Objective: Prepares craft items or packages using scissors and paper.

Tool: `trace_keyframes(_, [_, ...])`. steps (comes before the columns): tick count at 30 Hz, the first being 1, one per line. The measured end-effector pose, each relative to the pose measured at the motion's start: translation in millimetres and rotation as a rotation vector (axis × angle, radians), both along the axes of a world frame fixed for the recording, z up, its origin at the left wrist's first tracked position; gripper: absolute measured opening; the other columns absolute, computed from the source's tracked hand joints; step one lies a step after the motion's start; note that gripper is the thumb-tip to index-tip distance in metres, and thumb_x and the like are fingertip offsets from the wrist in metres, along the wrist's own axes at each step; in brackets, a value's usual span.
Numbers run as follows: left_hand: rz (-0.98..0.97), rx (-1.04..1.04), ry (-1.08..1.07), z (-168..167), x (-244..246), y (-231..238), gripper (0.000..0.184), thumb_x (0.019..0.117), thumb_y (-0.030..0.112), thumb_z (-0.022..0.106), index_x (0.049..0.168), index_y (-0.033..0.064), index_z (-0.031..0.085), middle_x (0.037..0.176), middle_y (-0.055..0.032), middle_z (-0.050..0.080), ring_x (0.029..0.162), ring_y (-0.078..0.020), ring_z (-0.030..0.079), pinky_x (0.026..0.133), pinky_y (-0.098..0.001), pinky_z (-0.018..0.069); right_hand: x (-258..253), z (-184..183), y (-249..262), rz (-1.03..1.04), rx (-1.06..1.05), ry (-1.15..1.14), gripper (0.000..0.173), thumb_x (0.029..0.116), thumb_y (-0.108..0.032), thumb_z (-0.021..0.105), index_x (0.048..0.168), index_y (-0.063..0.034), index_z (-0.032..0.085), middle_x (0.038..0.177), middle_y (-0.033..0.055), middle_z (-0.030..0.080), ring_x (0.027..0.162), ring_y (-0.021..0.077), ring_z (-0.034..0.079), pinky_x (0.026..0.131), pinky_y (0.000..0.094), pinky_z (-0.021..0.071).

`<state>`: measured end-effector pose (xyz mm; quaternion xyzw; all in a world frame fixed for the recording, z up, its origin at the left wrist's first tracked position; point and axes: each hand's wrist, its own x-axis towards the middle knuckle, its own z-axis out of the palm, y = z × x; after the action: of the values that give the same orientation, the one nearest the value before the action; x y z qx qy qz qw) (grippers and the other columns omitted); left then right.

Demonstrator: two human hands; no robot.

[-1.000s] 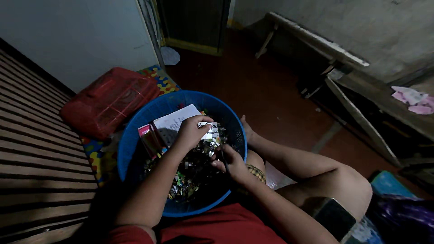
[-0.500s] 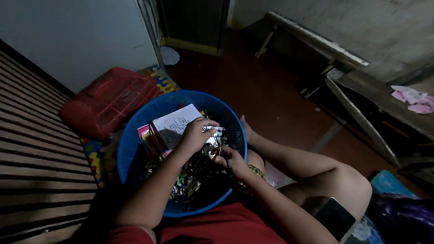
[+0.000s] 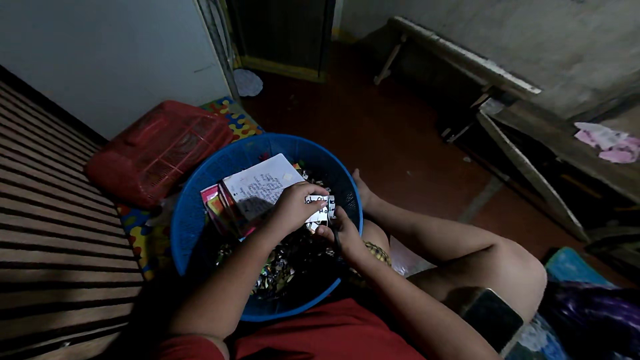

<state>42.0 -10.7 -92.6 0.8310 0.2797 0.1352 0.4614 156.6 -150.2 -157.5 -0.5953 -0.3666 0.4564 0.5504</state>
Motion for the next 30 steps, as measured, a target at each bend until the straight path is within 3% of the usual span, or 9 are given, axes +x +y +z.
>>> trace_keyframes(6, [-0.016,-0.025,0.008,-0.2,-1.8,5.0,0.023,0.0957,0.015,0.073,0.117,0.0079,0.072,0.116,-0.0092,0.068,0.104,-0.0189,0.067,0.093,-0.0418,0.0569,-0.8,0.0,0.7,-0.025,-0.004,-0.005,0.059,0.0842,-0.034,0.081,0.121,-0.0015,0.049,0.082,0.0013,0.069,0.069,0.0081,0.066,0.066,0.0270,0.0575])
trace_keyframes(10, [-0.059,-0.030,0.034,-0.6,-1.8,7.6,0.049,0.0965,0.015,0.071,0.143,0.0177,0.056,0.113,-0.0120,0.067,0.099,-0.0241,0.067,0.085,-0.0461,0.0577,-1.2,-1.1,0.7,-0.030,-0.016,-0.037,0.052,0.0850,-0.031,0.081,0.117,-0.0023,0.051,0.080,0.0013,0.068,0.066,0.0082,0.065,0.064,0.0269,0.0561])
trace_keyframes(11, [-0.079,-0.018,0.055,1.6,-1.9,7.9,0.049,0.0976,0.015,0.070,0.145,0.0181,0.056,0.115,-0.0125,0.067,0.102,-0.0248,0.066,0.088,-0.0467,0.0562,-1.5,-0.9,0.8,-0.030,-0.019,-0.050,0.051,0.0853,-0.030,0.081,0.116,-0.0025,0.051,0.079,0.0011,0.068,0.066,0.0080,0.065,0.064,0.0266,0.0560])
trace_keyframes(14, [-0.116,0.020,0.076,3.3,-3.0,6.9,0.031,0.1004,0.021,0.067,0.129,0.0102,0.069,0.125,-0.0121,0.066,0.118,-0.0233,0.063,0.102,-0.0468,0.0504,-2.5,0.8,0.9,-0.029,-0.044,-0.104,0.048,0.0846,-0.027,0.082,0.114,-0.0028,0.052,0.076,-0.0011,0.065,0.064,0.0059,0.062,0.063,0.0248,0.0537])
trace_keyframes(18, [-0.062,0.089,0.074,0.4,-1.6,3.9,0.020,0.0998,0.025,0.068,0.110,0.0089,0.074,0.114,-0.0094,0.068,0.109,-0.0207,0.065,0.097,-0.0451,0.0528,-3.6,5.2,0.5,-0.029,-0.087,-0.191,0.045,0.0841,-0.026,0.083,0.110,-0.0019,0.055,0.074,-0.0004,0.064,0.061,0.0054,0.060,0.060,0.0243,0.0528])
trace_keyframes(24, [0.055,0.036,-0.076,-4.9,-3.3,7.0,0.015,0.0961,0.021,0.073,0.105,0.0092,0.076,0.110,-0.0085,0.067,0.102,-0.0193,0.065,0.089,-0.0434,0.0554,-1.2,3.8,1.1,0.022,-0.090,-0.246,0.045,0.0855,-0.029,0.082,0.111,-0.0023,0.057,0.074,-0.0007,0.063,0.061,0.0054,0.058,0.061,0.0255,0.0518])
trace_keyframes(30, [0.237,-0.279,-0.166,-1.8,-3.1,7.8,0.017,0.0971,0.021,0.072,0.104,0.0060,0.074,0.101,-0.0070,0.070,0.091,-0.0168,0.066,0.081,-0.0383,0.0553,1.7,-2.1,-0.7,0.077,0.041,-0.153,0.065,0.0878,-0.045,0.074,0.125,0.0003,0.047,0.086,-0.0008,0.065,0.073,0.0051,0.062,0.067,0.0250,0.0539])
